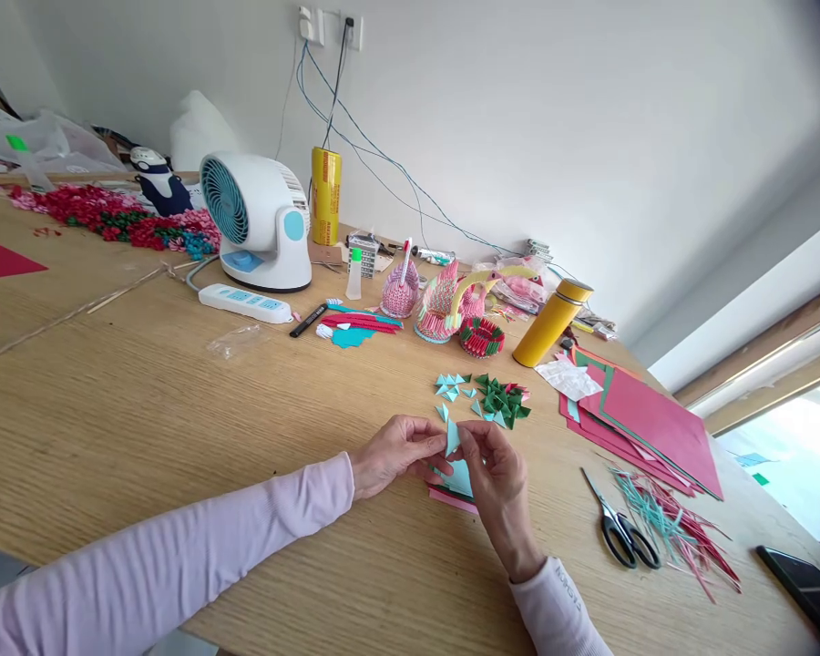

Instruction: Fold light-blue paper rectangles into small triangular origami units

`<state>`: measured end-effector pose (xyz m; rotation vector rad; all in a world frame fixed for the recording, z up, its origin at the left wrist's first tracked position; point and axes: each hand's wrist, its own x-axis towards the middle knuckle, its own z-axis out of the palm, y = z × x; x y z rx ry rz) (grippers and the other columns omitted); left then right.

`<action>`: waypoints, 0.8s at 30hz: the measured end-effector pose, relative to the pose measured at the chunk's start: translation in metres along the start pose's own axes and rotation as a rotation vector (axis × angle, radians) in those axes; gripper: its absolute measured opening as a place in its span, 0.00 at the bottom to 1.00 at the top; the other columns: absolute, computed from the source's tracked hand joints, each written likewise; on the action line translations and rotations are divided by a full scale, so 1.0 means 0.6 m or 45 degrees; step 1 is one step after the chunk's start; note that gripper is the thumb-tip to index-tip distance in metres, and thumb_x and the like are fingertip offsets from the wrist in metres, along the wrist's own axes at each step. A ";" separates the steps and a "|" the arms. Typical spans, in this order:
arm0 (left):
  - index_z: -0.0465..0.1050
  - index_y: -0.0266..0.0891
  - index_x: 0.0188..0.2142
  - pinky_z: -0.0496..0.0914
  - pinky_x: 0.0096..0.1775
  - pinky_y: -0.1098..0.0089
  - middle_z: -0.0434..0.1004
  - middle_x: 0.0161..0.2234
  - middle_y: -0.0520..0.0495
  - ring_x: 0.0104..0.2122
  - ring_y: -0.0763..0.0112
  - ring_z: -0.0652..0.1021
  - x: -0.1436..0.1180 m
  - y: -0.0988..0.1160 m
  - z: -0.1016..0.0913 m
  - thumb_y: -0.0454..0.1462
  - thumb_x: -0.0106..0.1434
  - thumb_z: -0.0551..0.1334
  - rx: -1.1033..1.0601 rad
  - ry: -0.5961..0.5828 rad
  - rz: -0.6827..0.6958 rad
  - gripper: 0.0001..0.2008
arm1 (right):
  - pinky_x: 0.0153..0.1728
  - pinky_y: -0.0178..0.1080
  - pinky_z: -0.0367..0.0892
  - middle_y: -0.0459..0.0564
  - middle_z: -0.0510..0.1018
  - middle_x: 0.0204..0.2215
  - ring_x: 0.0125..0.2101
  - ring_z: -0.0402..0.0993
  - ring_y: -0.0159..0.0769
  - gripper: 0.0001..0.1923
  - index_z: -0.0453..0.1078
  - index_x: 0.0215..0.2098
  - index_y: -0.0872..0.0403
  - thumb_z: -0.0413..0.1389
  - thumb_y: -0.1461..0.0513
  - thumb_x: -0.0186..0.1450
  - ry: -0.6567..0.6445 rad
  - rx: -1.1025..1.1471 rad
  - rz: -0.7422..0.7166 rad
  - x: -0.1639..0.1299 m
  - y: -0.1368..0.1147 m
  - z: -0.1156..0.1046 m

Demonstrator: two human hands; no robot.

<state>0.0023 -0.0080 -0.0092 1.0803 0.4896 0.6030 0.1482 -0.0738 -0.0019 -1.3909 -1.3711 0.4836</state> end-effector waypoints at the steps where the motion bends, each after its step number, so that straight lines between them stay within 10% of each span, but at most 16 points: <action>1: 0.74 0.33 0.36 0.72 0.29 0.73 0.77 0.34 0.44 0.29 0.71 0.78 0.000 0.001 0.000 0.46 0.54 0.69 0.034 0.001 0.016 0.18 | 0.29 0.36 0.69 0.46 0.77 0.25 0.25 0.75 0.34 0.10 0.70 0.36 0.53 0.51 0.56 0.67 -0.015 -0.014 -0.009 0.000 -0.001 -0.001; 24: 0.74 0.32 0.34 0.73 0.32 0.68 0.78 0.28 0.45 0.26 0.69 0.78 -0.002 0.016 0.004 0.46 0.52 0.69 0.145 0.034 0.035 0.18 | 0.28 0.34 0.68 0.46 0.78 0.23 0.24 0.74 0.34 0.09 0.71 0.34 0.52 0.54 0.56 0.65 -0.117 -0.062 -0.040 0.007 0.016 -0.010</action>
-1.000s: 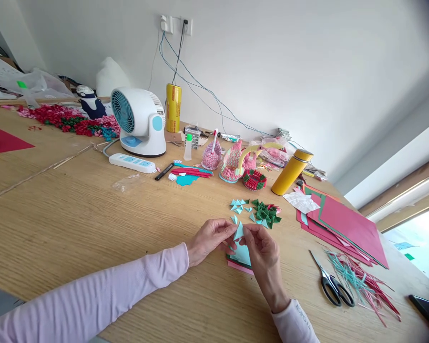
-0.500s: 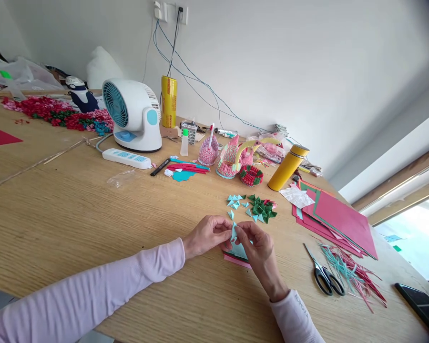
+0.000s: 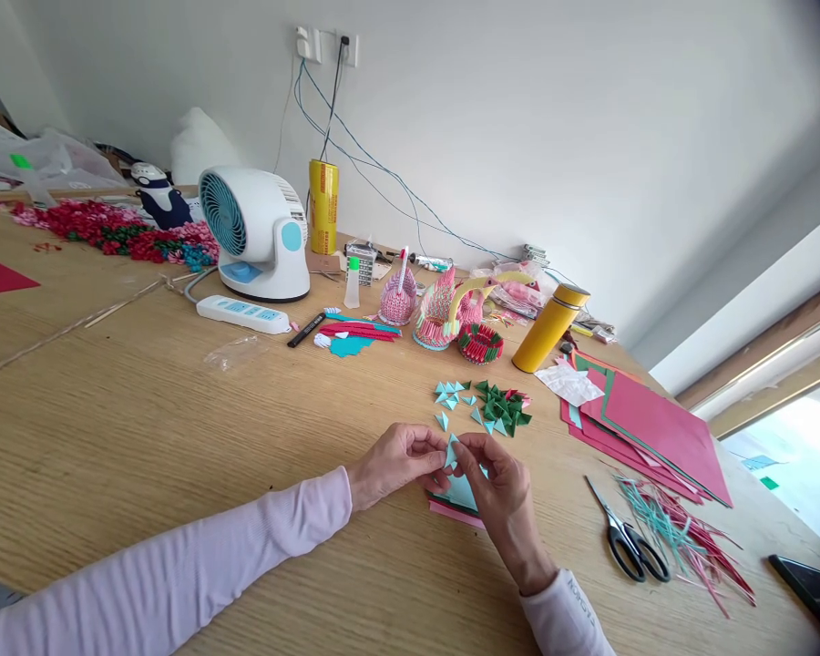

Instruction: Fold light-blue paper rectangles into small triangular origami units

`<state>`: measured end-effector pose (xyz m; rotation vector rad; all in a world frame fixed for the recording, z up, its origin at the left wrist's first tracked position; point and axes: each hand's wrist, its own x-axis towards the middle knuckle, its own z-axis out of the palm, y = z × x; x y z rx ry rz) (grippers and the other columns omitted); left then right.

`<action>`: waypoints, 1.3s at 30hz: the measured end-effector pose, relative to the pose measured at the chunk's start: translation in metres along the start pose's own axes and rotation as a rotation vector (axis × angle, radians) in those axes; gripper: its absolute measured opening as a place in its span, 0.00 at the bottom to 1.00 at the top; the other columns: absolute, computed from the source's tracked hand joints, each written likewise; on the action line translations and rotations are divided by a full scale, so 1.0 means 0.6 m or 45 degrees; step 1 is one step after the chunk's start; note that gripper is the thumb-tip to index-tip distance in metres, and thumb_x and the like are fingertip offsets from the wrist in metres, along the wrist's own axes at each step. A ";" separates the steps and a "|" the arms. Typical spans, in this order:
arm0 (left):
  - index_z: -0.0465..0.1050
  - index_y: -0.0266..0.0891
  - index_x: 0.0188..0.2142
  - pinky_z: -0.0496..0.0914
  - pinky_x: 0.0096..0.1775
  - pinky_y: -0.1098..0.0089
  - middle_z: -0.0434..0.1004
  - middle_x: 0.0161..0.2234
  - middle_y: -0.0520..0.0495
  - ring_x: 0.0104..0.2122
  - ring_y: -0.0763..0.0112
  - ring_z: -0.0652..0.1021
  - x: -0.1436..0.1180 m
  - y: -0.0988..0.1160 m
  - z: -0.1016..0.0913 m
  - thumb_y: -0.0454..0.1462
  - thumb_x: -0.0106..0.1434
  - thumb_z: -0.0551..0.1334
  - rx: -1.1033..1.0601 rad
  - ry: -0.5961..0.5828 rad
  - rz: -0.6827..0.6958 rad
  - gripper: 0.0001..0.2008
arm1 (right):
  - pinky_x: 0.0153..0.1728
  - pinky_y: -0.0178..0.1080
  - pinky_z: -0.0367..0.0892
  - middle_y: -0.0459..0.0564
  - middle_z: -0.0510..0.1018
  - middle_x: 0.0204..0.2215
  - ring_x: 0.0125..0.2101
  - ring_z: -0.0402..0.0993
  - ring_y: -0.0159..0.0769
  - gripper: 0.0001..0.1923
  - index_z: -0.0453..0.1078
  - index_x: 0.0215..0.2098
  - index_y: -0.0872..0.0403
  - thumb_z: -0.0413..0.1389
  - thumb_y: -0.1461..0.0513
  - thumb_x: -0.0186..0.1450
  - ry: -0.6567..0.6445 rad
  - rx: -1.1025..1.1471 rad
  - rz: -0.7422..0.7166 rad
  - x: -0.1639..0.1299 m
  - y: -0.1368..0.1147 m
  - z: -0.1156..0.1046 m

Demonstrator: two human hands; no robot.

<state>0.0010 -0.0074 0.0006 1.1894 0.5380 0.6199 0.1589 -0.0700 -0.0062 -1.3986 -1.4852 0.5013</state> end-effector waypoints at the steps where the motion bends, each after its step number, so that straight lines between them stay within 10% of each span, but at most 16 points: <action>1: 0.74 0.32 0.34 0.73 0.33 0.68 0.79 0.29 0.45 0.28 0.69 0.79 0.000 0.000 -0.001 0.47 0.53 0.68 -0.024 -0.024 -0.008 0.18 | 0.28 0.34 0.68 0.46 0.78 0.23 0.24 0.74 0.34 0.09 0.71 0.34 0.52 0.54 0.56 0.66 0.011 -0.010 0.000 0.000 0.000 0.000; 28: 0.73 0.32 0.34 0.73 0.33 0.71 0.80 0.28 0.46 0.28 0.70 0.80 0.002 -0.003 -0.012 0.44 0.55 0.68 0.066 0.026 0.115 0.16 | 0.29 0.35 0.67 0.50 0.77 0.26 0.27 0.72 0.35 0.14 0.72 0.31 0.55 0.56 0.53 0.64 -0.251 0.208 0.145 0.004 -0.012 -0.024; 39: 0.74 0.30 0.34 0.75 0.36 0.68 0.81 0.29 0.45 0.29 0.68 0.81 0.008 -0.002 -0.006 0.43 0.48 0.72 0.079 0.134 0.091 0.19 | 0.29 0.35 0.66 0.47 0.77 0.24 0.25 0.71 0.34 0.11 0.74 0.31 0.54 0.56 0.56 0.64 -0.094 -0.045 -0.019 0.006 -0.010 -0.025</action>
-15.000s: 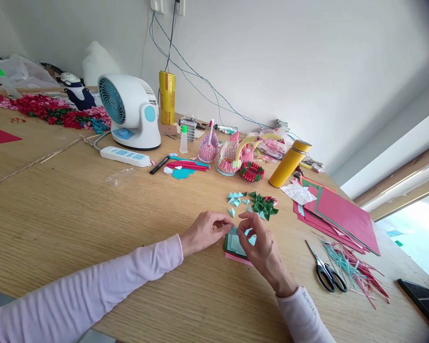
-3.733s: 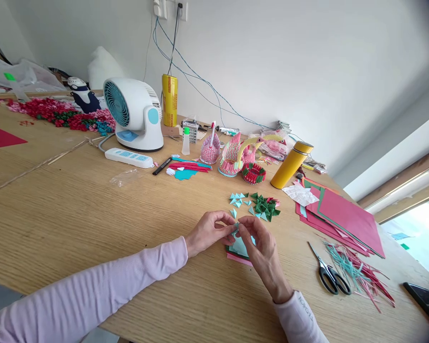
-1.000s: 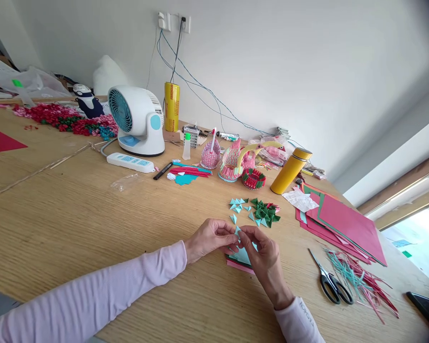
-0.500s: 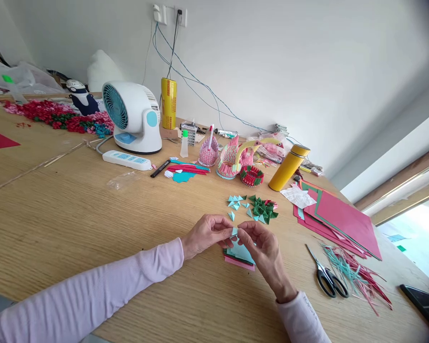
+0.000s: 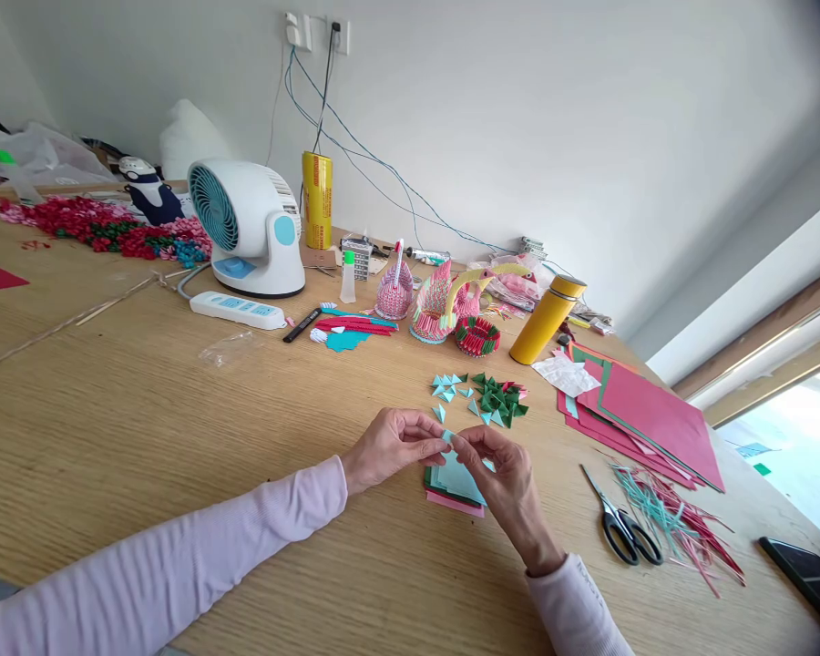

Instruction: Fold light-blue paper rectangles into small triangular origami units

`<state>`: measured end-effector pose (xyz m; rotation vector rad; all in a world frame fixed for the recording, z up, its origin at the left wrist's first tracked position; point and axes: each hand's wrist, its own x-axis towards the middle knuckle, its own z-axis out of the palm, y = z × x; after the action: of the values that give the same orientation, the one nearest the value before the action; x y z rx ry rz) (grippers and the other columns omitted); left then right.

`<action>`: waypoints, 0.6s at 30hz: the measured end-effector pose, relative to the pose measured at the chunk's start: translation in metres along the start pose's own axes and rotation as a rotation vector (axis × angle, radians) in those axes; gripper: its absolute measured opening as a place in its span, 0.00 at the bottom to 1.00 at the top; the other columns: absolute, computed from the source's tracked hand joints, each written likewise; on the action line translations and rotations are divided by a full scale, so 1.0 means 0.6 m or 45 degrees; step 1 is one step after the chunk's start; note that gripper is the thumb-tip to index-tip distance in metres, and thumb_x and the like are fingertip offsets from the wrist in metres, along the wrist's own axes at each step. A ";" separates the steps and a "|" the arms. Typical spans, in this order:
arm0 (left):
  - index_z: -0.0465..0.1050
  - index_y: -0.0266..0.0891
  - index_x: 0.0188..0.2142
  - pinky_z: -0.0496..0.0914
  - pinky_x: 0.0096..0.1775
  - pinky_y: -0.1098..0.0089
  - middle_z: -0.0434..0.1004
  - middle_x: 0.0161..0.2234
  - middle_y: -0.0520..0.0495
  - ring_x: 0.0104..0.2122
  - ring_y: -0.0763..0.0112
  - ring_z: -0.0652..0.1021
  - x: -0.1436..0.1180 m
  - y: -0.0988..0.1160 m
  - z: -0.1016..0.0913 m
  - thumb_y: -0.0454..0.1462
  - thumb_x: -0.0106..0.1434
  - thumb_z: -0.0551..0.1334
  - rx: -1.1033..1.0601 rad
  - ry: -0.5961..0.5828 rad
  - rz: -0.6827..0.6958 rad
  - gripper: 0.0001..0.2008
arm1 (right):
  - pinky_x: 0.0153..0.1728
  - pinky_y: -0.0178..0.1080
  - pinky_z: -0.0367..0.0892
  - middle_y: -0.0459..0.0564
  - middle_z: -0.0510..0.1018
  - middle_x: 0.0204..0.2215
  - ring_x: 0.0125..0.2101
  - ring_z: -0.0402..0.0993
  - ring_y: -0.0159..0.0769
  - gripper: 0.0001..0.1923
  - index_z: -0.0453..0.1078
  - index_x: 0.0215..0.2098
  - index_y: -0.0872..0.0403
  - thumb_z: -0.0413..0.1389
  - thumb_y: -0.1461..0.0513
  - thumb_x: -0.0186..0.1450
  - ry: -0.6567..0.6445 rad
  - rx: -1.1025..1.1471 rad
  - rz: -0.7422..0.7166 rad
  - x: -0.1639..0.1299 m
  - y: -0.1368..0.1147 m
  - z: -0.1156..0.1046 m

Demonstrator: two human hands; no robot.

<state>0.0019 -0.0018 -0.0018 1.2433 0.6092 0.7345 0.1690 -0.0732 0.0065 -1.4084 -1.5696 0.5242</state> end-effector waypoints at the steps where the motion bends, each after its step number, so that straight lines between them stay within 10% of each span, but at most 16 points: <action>1: 0.75 0.30 0.34 0.75 0.36 0.67 0.81 0.29 0.45 0.29 0.67 0.81 0.001 -0.002 -0.001 0.43 0.49 0.72 0.025 -0.003 0.013 0.19 | 0.30 0.35 0.66 0.47 0.78 0.26 0.26 0.72 0.34 0.10 0.74 0.32 0.54 0.56 0.57 0.64 -0.003 -0.032 -0.030 0.001 0.000 -0.001; 18: 0.77 0.34 0.33 0.69 0.30 0.76 0.78 0.29 0.48 0.28 0.73 0.77 0.002 -0.012 -0.017 0.42 0.59 0.64 0.700 -0.106 0.276 0.11 | 0.28 0.33 0.64 0.45 0.77 0.25 0.25 0.70 0.32 0.06 0.73 0.32 0.53 0.56 0.61 0.65 -0.133 -0.264 -0.258 -0.002 -0.002 -0.001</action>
<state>-0.0038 0.0043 -0.0110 1.8606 0.6354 0.7119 0.1687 -0.0745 0.0072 -1.3715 -1.8707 0.3247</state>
